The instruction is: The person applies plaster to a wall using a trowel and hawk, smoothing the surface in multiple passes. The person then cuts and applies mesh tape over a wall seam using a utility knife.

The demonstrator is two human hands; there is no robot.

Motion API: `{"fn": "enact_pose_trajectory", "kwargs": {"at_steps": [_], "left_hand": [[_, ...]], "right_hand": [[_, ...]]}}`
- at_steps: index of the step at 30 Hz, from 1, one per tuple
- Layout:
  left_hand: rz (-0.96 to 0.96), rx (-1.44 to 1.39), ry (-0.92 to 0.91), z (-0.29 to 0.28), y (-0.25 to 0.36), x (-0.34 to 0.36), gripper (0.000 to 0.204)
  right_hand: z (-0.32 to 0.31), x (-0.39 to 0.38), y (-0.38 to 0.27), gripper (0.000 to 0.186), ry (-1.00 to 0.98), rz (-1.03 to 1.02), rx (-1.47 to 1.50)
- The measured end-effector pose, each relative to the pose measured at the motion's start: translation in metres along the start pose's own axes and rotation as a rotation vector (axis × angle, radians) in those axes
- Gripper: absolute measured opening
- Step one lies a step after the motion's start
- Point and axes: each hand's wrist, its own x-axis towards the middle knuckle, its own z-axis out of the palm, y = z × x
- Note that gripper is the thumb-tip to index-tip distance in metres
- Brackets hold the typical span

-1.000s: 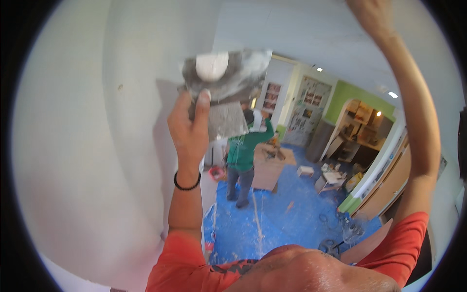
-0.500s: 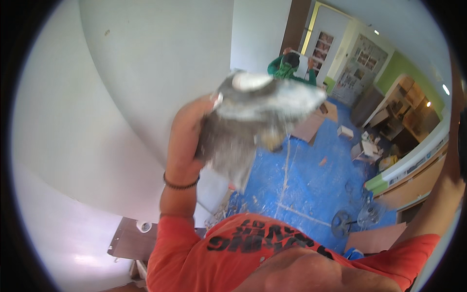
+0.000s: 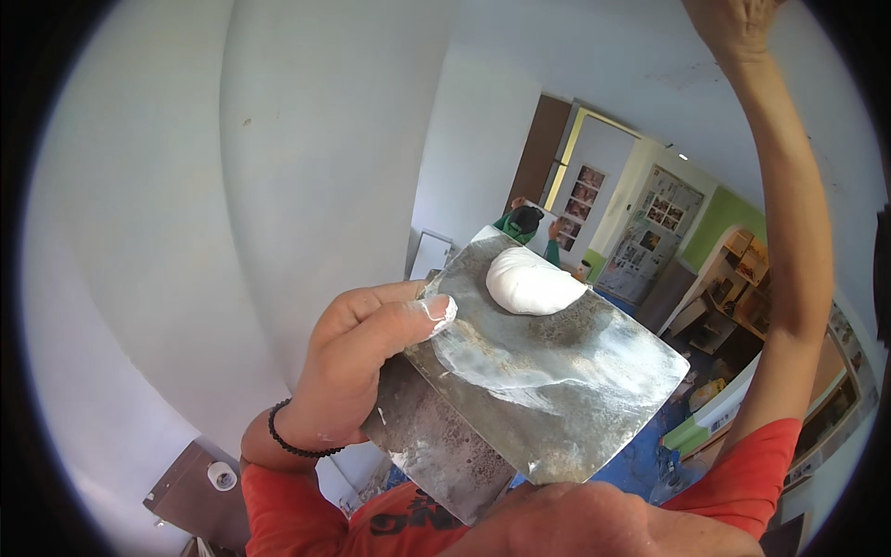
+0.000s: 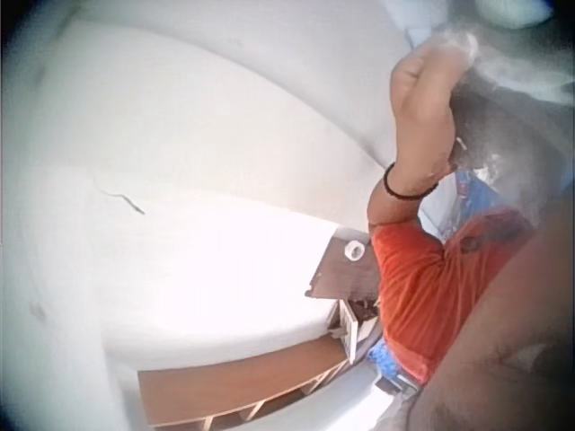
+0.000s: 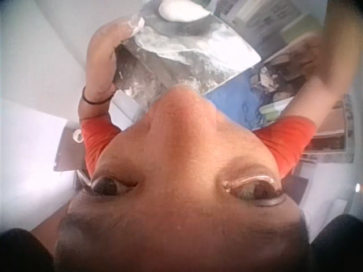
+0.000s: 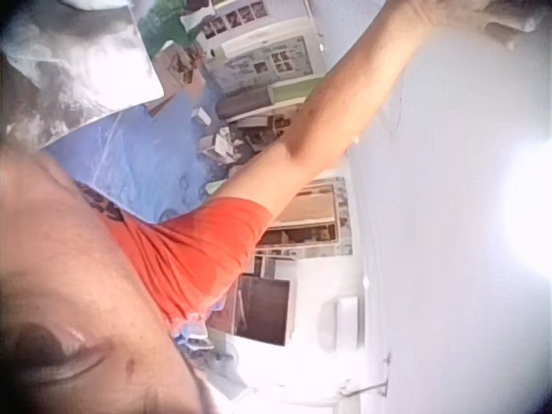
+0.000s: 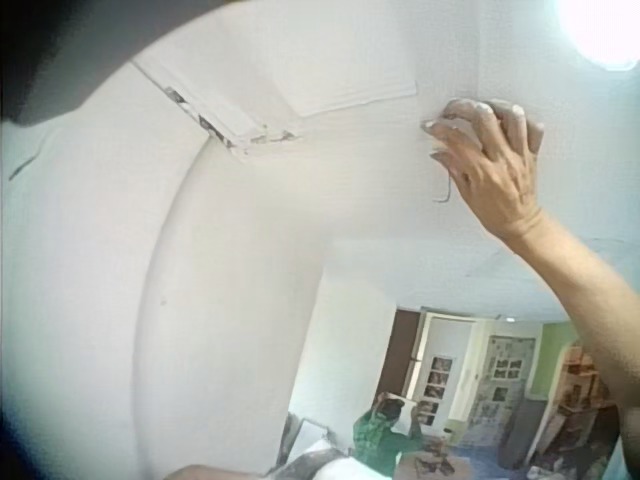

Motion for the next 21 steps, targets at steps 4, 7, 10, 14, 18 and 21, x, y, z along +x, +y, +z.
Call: {"fn": "enact_pose_trajectory", "kwargs": {"at_steps": [4,7,10,14,18,21], "left_hand": [[0.057,-0.014,-0.119,-0.003,-0.003,0.003,0.034],[0.092,-0.009,-0.222,-0.016,-0.008,0.008,0.034],[0.257,-0.026,-0.071,-0.027,-0.020,0.004,0.036],[0.173,-0.161,-0.255,-0.046,-0.023,0.017,0.042],[0.303,0.078,-0.151,-0.059,-0.024,0.051,0.036],[0.822,0.317,0.211,-0.047,-0.016,0.093,0.033]], "right_hand": [[-0.010,0.006,-0.007,0.039,-0.278,0.240,0.232],[-0.008,0.003,-0.006,0.037,-0.158,0.176,0.164],[-0.006,0.006,-0.014,0.034,-0.013,0.095,0.064],[-0.013,0.006,-0.002,0.032,-0.006,0.071,0.057],[-0.022,0.007,-0.006,0.031,-0.066,0.142,0.028],[-0.019,0.005,-0.010,0.030,-0.063,0.162,0.033]]}}
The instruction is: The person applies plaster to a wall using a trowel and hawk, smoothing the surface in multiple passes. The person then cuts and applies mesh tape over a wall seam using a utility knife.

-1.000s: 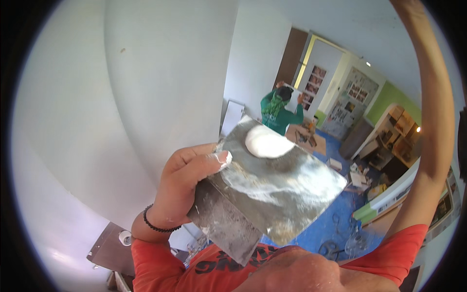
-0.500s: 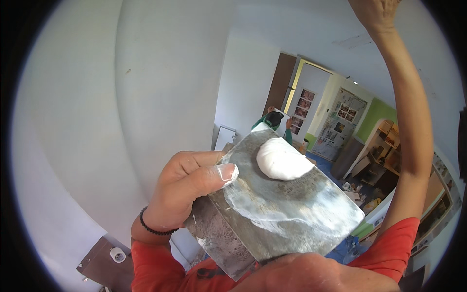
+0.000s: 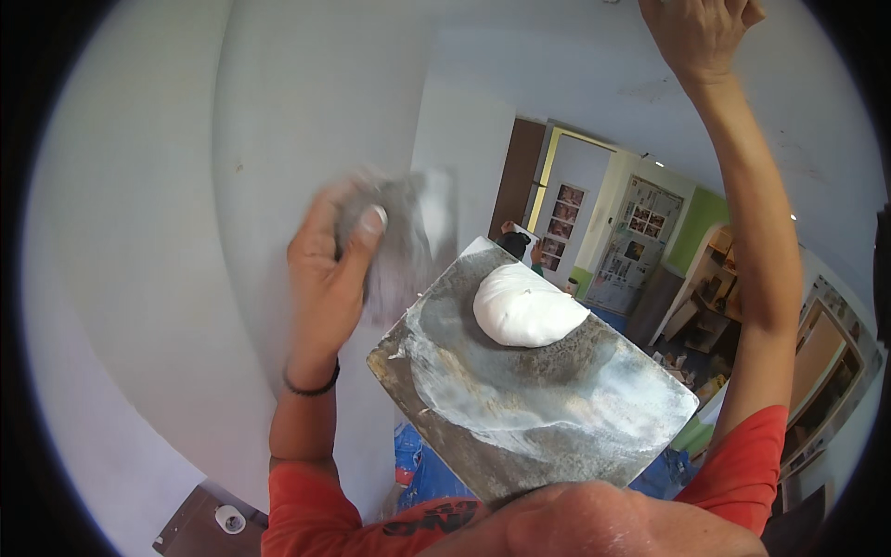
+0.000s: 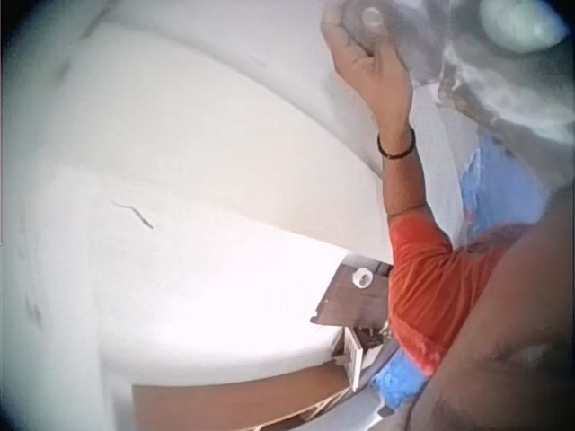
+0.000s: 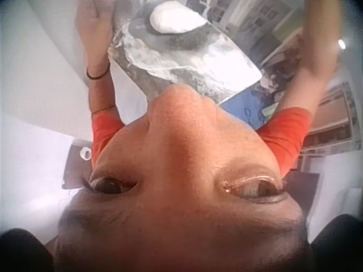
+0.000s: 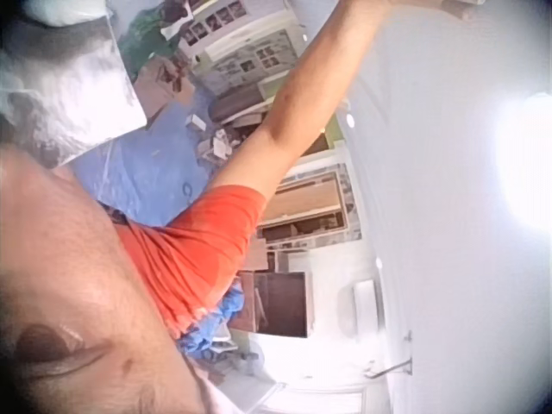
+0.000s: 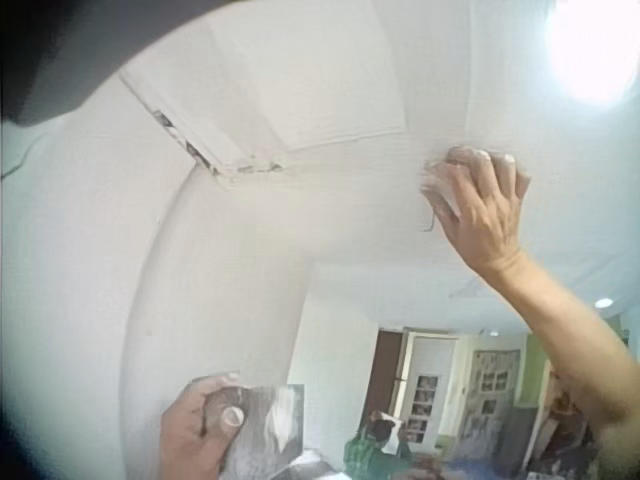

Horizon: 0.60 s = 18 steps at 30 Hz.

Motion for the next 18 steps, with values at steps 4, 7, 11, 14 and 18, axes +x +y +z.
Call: {"fn": "enact_pose_trajectory", "kwargs": {"at_steps": [4,7,11,14,18], "left_hand": [[0.522,0.327,0.231,0.010,-0.034,0.082,0.053],[0.456,0.445,0.150,0.009,-0.042,0.131,0.042],[0.557,0.297,0.351,0.032,-0.049,0.194,0.026],[0.546,0.229,0.459,0.017,-0.038,0.228,0.031],[0.644,0.265,0.600,0.009,-0.026,0.265,0.031]], "right_hand": [[-0.003,-0.003,0.004,0.029,-0.034,0.000,-0.024],[-0.006,0.001,0.001,0.027,-0.037,0.026,-0.024],[-0.011,-0.005,0.000,0.027,-0.056,0.112,0.016],[-0.006,-0.004,-0.015,0.029,0.022,0.206,0.020],[0.003,-0.011,-0.033,0.030,0.054,0.418,0.186]]}}
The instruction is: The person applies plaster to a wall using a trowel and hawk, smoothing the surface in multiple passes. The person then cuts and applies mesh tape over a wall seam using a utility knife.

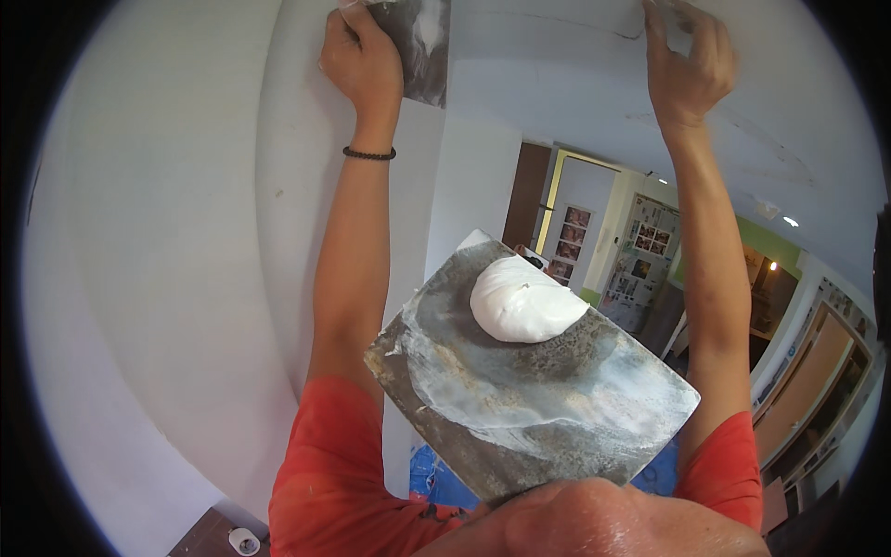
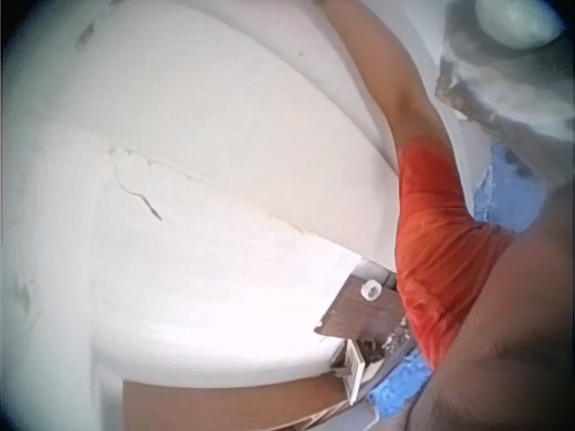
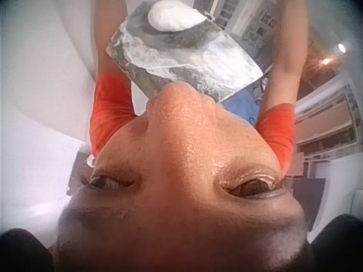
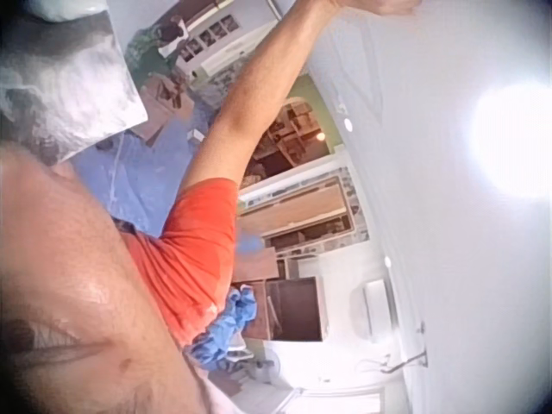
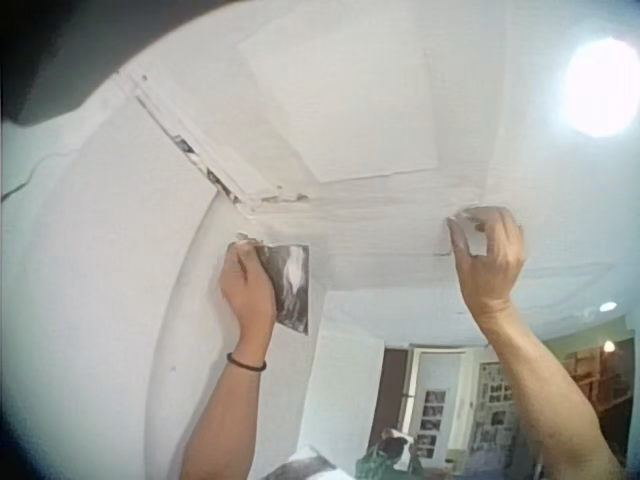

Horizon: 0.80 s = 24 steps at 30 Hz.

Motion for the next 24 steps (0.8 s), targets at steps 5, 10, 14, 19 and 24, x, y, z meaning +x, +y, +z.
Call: {"fn": "enact_pose_trajectory", "kwargs": {"at_steps": [5,10,14,19,24], "left_hand": [[0.122,0.152,0.161,0.025,0.014,0.008,0.050],[0.143,0.193,0.153,0.036,0.010,0.030,0.052],[0.110,0.170,0.110,0.038,0.014,0.029,0.045],[0.186,0.245,0.214,0.031,0.005,0.034,0.030],[0.105,0.343,0.215,0.001,0.016,0.009,0.029]], "right_hand": [[0.011,-0.010,-0.014,0.035,0.100,0.263,0.081],[0.031,-0.021,-0.037,0.054,0.161,0.395,0.100],[0.037,-0.016,-0.050,0.065,0.207,0.642,0.167],[0.039,-0.014,-0.059,0.064,0.234,0.660,0.177],[0.022,-0.021,-0.061,0.056,0.154,0.595,0.159]]}}
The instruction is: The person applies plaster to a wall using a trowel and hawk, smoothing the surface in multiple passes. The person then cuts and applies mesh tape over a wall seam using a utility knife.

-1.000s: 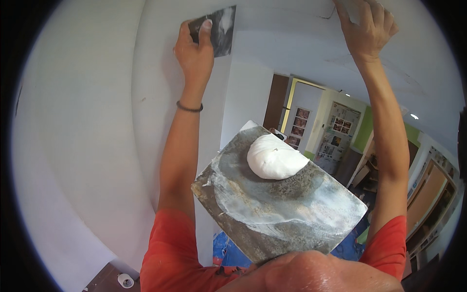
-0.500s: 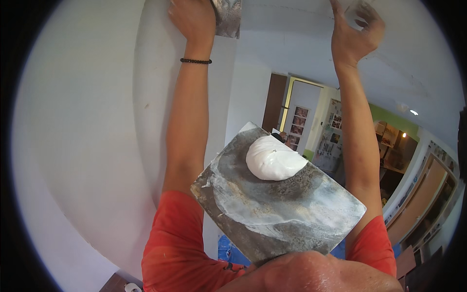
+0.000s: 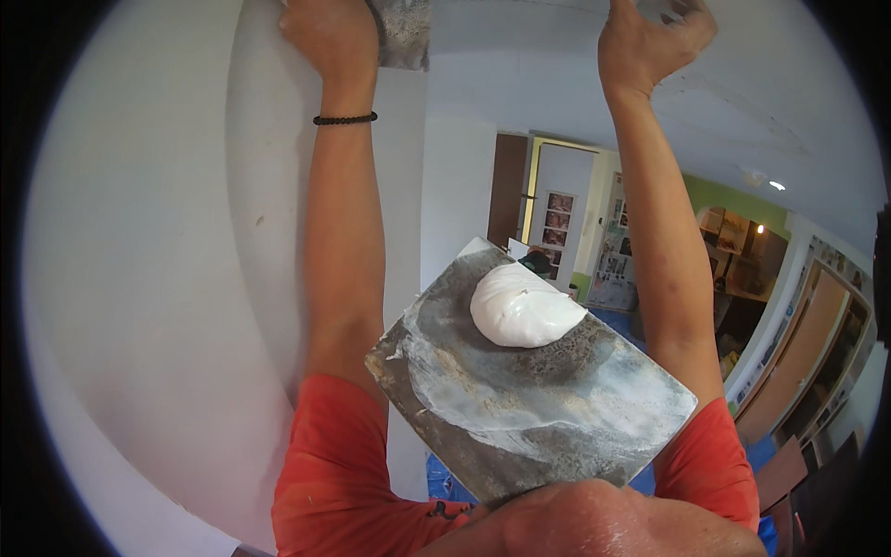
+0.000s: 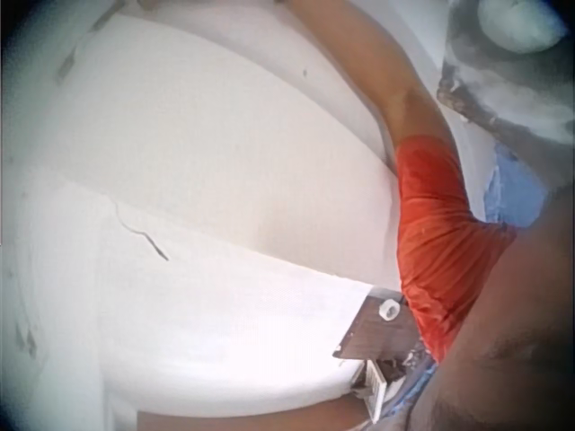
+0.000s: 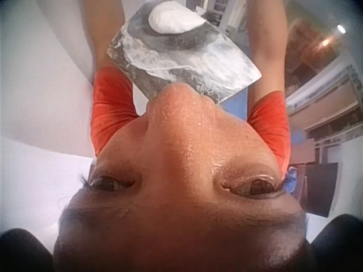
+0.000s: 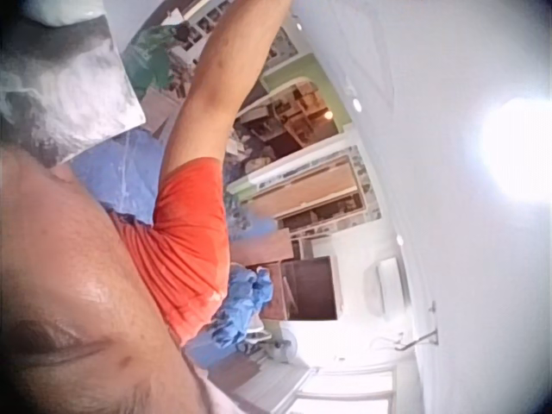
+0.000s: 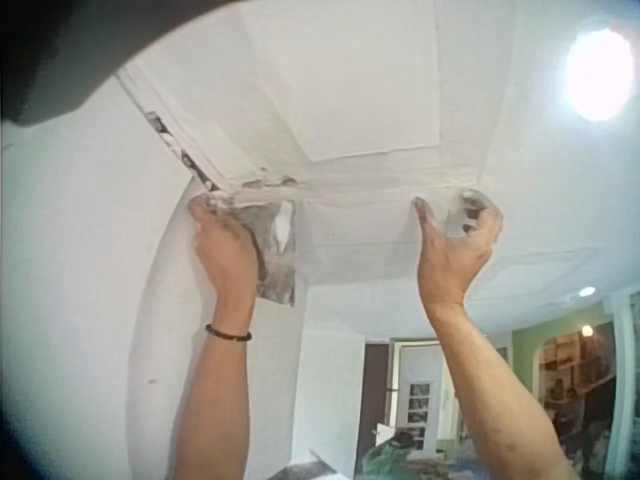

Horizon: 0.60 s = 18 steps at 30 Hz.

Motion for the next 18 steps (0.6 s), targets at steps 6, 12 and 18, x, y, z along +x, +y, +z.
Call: {"fn": "enact_pose_trajectory", "kwargs": {"at_steps": [6,12,18], "left_hand": [[-0.001,-0.028,0.027,-0.003,0.011,-0.010,0.030],[0.013,-0.020,-0.001,0.006,0.024,-0.012,0.030],[0.079,-0.063,0.057,0.028,0.026,-0.020,0.029]], "right_hand": [[-0.016,0.008,0.017,0.041,-0.029,-0.052,0.007],[-0.035,0.027,0.031,0.031,-0.083,-0.091,0.350],[-0.044,0.049,0.050,0.030,-0.072,-0.218,0.396]]}}
